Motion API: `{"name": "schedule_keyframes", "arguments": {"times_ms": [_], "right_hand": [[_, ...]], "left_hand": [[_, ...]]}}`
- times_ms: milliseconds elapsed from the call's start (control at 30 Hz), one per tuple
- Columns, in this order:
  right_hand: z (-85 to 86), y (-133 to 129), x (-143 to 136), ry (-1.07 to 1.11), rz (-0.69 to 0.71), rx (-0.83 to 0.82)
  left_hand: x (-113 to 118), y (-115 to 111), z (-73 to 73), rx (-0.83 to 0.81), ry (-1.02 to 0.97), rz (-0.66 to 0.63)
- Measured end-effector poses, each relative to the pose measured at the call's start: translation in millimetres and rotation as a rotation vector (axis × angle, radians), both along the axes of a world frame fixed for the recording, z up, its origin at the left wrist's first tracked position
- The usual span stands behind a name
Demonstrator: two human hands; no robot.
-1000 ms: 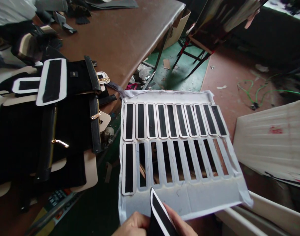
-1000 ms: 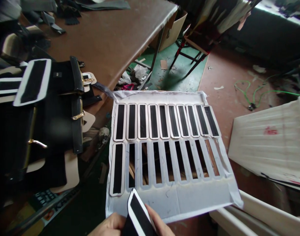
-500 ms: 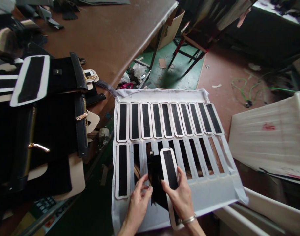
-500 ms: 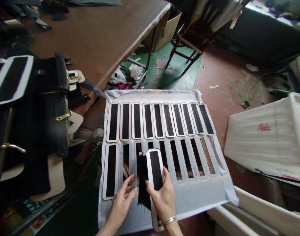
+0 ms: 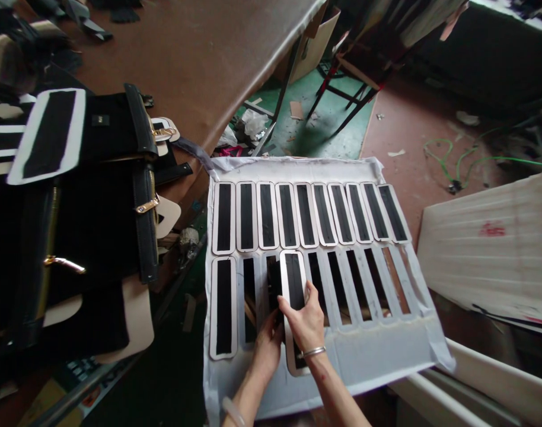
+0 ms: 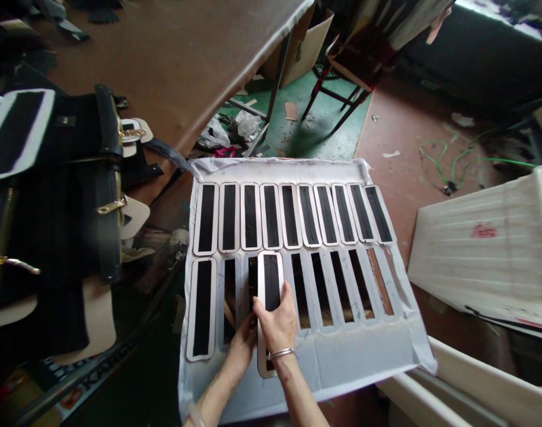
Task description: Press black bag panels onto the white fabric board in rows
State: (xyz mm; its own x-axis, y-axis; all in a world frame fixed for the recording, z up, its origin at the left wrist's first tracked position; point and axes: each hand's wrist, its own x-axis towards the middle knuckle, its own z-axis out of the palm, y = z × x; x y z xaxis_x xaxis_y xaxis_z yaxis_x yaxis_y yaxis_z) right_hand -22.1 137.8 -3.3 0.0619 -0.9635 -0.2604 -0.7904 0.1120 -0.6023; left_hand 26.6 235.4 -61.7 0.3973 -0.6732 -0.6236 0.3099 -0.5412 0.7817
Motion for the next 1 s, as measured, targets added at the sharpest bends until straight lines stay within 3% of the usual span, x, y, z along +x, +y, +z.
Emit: {"name": "schedule_keyframes", "arguments": {"times_ms": [167, 267, 633, 1000], "right_hand": [[-14.0, -6.8, 1.0, -0.007, 0.007, -0.062], [-22.9, -10.5, 1.2, -0.070, -0.011, -0.093], [-57.3, 16.2, 7.3, 0.120, 0.122, -0.028], [-54.8, 16.6, 31.9, 0.408, 0.255, 0.032]], "left_hand": [[5.8, 11.4, 17.6, -0.052, -0.147, -0.022], [4.6, 17.1, 20.2, -0.077, -0.147, -0.076], [17.4, 22.6, 2.1, -0.049, -0.312, -0.046], [20.6, 9.8, -18.4, -0.056, -0.449, -0.059]]}}
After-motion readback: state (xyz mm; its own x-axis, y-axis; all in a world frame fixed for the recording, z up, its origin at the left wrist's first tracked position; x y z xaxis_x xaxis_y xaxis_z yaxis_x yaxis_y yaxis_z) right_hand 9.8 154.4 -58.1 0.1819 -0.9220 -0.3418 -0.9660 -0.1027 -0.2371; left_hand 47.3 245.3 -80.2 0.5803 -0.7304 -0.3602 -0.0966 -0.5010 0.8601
